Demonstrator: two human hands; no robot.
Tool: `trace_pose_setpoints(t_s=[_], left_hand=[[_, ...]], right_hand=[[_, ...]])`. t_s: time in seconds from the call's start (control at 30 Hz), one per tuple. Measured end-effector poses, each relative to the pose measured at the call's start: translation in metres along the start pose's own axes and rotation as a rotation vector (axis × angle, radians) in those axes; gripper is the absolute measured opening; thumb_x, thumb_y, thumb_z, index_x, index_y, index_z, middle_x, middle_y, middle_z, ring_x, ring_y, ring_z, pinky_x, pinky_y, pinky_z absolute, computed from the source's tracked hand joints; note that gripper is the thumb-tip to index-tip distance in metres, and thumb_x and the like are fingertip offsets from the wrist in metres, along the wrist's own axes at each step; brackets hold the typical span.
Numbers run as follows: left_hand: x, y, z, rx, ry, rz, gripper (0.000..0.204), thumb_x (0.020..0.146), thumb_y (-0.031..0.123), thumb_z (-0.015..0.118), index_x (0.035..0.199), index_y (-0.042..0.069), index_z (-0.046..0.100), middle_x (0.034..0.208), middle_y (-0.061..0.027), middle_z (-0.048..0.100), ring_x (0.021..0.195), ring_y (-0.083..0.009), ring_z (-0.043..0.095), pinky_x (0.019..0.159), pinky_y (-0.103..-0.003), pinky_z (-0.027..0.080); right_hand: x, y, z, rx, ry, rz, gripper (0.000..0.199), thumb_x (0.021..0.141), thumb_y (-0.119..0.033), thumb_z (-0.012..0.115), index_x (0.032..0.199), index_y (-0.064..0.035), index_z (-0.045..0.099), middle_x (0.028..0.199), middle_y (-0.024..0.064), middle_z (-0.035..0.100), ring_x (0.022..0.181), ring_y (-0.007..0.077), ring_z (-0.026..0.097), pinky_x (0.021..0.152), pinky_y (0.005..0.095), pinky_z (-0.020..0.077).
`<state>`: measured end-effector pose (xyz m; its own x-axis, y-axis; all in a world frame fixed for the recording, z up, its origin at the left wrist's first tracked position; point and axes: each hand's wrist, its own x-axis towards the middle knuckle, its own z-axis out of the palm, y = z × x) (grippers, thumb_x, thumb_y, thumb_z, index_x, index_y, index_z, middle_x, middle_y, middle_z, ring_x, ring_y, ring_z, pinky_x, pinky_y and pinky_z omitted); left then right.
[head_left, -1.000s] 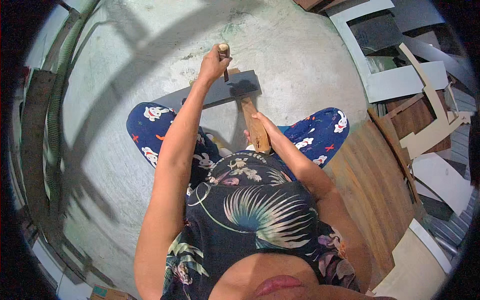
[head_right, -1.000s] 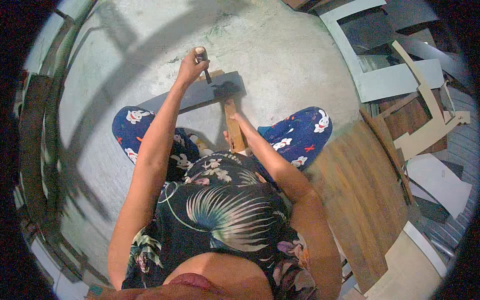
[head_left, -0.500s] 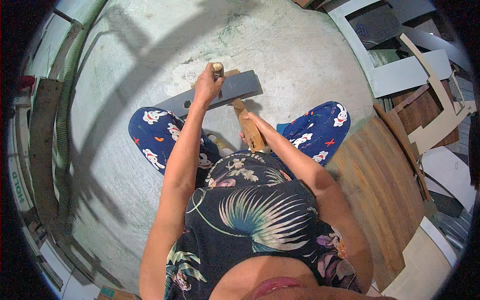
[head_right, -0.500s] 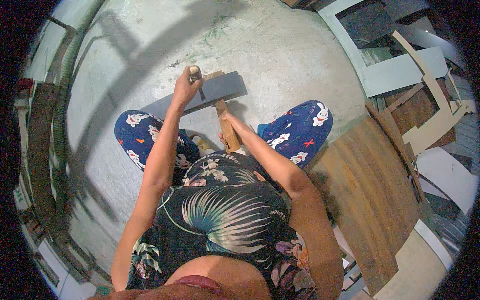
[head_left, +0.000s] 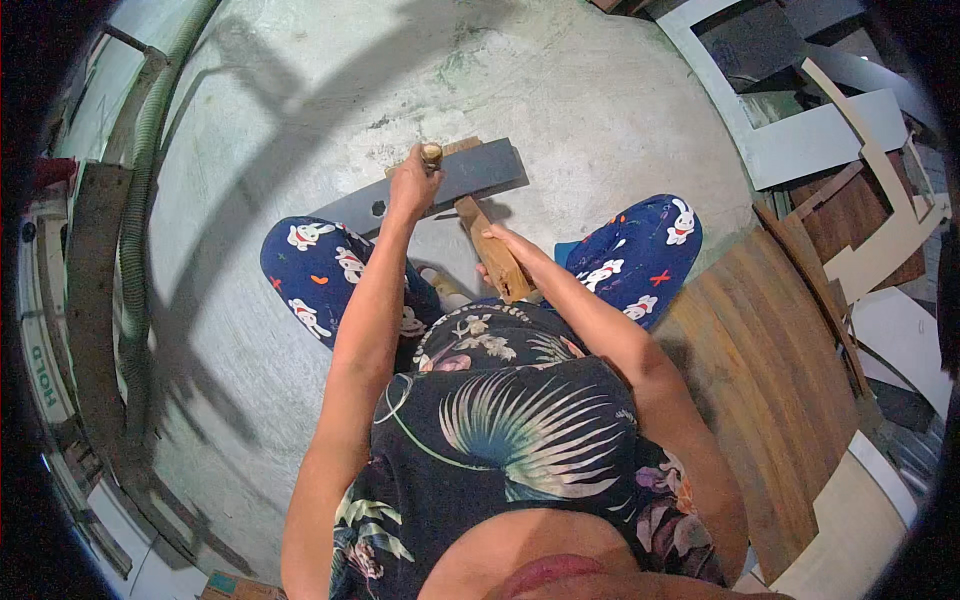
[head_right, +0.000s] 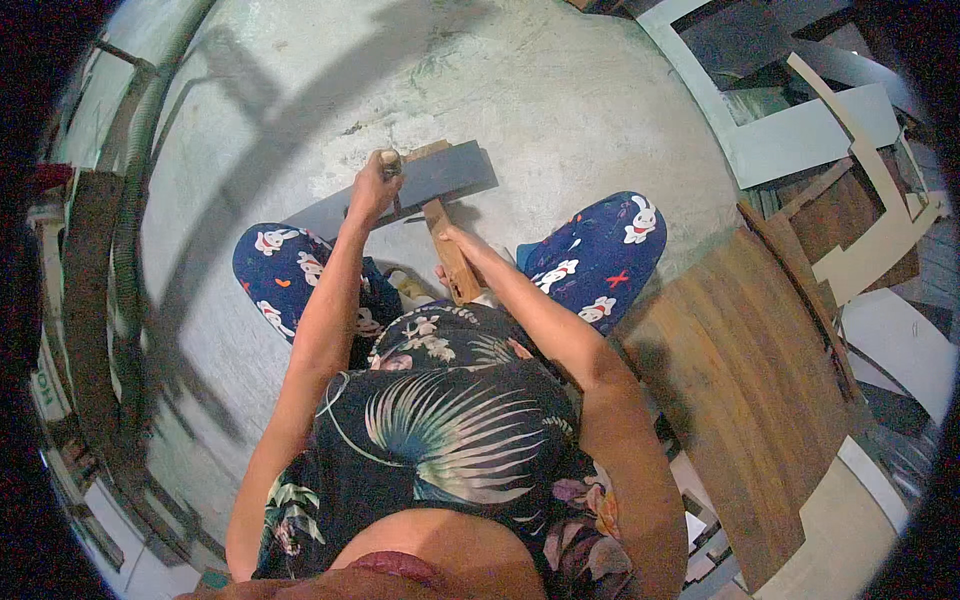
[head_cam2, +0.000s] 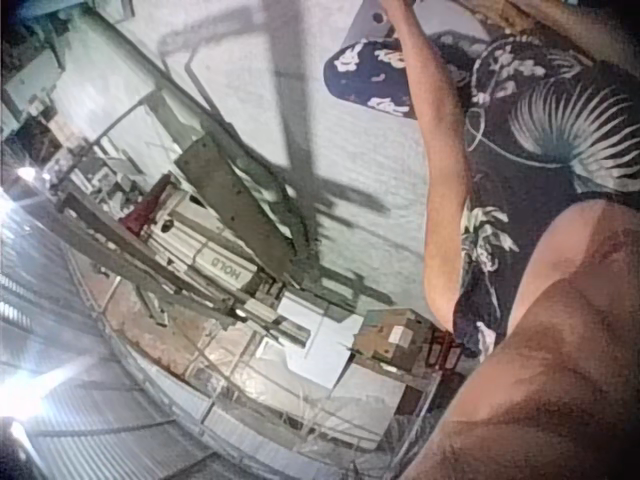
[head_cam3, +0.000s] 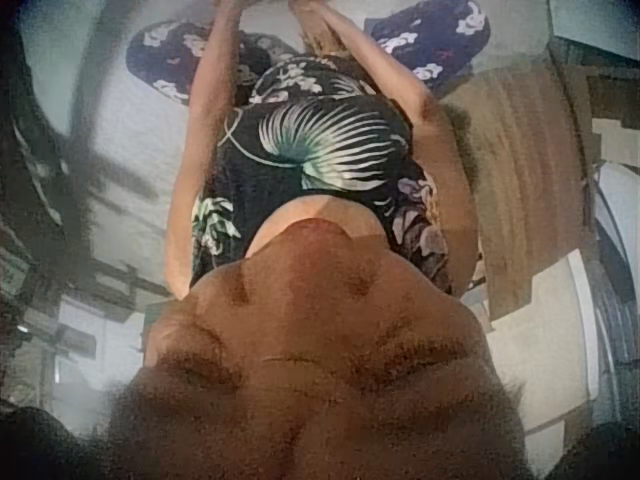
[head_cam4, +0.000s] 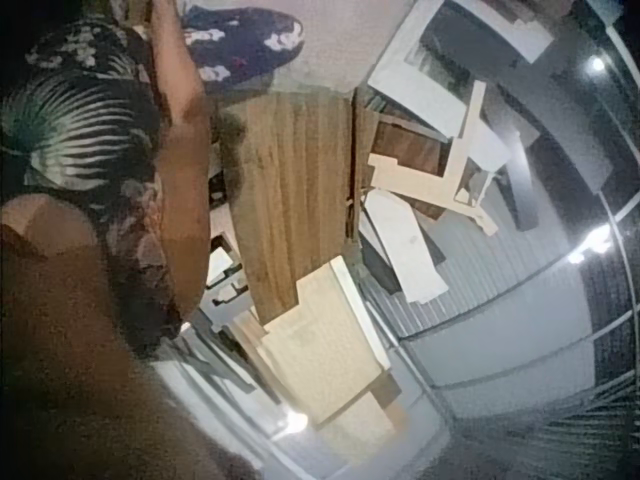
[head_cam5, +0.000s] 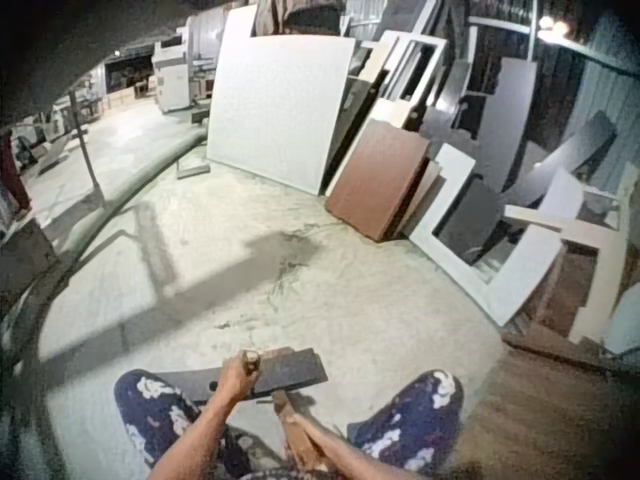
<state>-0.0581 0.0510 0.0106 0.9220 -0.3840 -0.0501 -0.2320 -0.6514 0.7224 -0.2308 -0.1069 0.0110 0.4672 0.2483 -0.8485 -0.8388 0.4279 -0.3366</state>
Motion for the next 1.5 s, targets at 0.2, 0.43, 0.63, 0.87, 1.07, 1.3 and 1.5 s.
trace_pose_setpoints(t_s=[0.2,0.43,0.63,0.87,1.07,1.3,1.5], left_hand=[[0.000,0.012,-0.001,-0.029,0.023,-0.016,0.043,0.076,0.013,0.070,0.112,0.002,0.049,0.095,-0.0238,0.064,0.093,-0.0413,0.062,0.077,-0.046,0.049],[0.001,0.000,0.003,-0.037,0.092,-0.030,0.041,0.075,0.011,0.070,0.111,0.006,0.051,0.094,-0.0225,0.065,0.092,-0.0405,0.062,0.076,-0.045,0.049],[0.001,0.008,-0.008,-0.050,0.061,-0.052,0.041,0.076,0.010,0.069,0.112,0.006,0.050,0.096,-0.0228,0.064,0.094,-0.0410,0.061,0.078,-0.046,0.049],[0.000,-0.005,-0.012,0.046,0.120,-0.113,0.040,0.076,0.011,0.069,0.111,0.004,0.050,0.098,-0.0233,0.063,0.095,-0.0416,0.060,0.078,-0.047,0.048],[0.002,-0.002,-0.014,0.056,0.134,-0.104,0.039,0.077,0.013,0.069,0.110,0.004,0.050,0.098,-0.0246,0.063,0.094,-0.0421,0.060,0.078,-0.047,0.048],[0.005,-0.005,-0.016,0.063,0.100,-0.197,0.044,0.080,0.018,0.068,0.117,0.003,0.050,0.102,-0.0214,0.065,0.098,-0.0379,0.062,0.080,-0.044,0.049],[0.003,-0.006,-0.018,0.054,0.111,-0.228,0.047,0.080,0.018,0.068,0.120,0.002,0.049,0.103,-0.0216,0.065,0.098,-0.0371,0.063,0.080,-0.043,0.050]], right_hand=[[0.006,0.000,-0.005,0.025,0.007,-0.023,0.061,0.081,-0.046,0.058,0.119,-0.0009,0.043,0.097,0.0164,0.053,0.079,0.0246,0.059,0.062,0.0391,0.0535],[-0.011,-0.005,0.012,-0.055,0.026,-0.123,0.063,0.081,-0.046,0.058,0.120,0.0006,0.042,0.092,0.0169,0.054,0.077,0.0243,0.060,0.063,0.0383,0.0538],[-0.017,-0.002,0.007,-0.027,0.065,-0.140,0.059,0.083,-0.043,0.056,0.119,-0.0002,0.041,0.089,0.0170,0.056,0.072,0.0223,0.061,0.059,0.0349,0.0547],[-0.036,-0.044,0.019,-0.056,0.225,-0.417,0.054,0.084,-0.042,0.055,0.118,-0.0029,0.038,0.084,0.0131,0.059,0.065,0.0191,0.063,0.054,0.0334,0.0558],[0.019,-0.100,0.029,-0.078,0.079,-0.525,0.047,0.084,-0.036,0.058,0.112,-0.0028,0.039,0.081,0.0148,0.057,0.061,0.0217,0.061,0.050,0.0354,0.0521],[0.077,-0.097,0.030,-0.347,0.091,-0.431,0.052,0.085,-0.040,0.058,0.118,-0.0059,0.039,0.078,0.0119,0.058,0.061,0.0185,0.062,0.050,0.0335,0.0543],[0.072,-0.091,0.033,-0.340,0.085,-0.422,0.054,0.084,-0.040,0.058,0.120,-0.0058,0.038,0.077,0.0110,0.056,0.059,0.0177,0.061,0.049,0.0339,0.0530]])
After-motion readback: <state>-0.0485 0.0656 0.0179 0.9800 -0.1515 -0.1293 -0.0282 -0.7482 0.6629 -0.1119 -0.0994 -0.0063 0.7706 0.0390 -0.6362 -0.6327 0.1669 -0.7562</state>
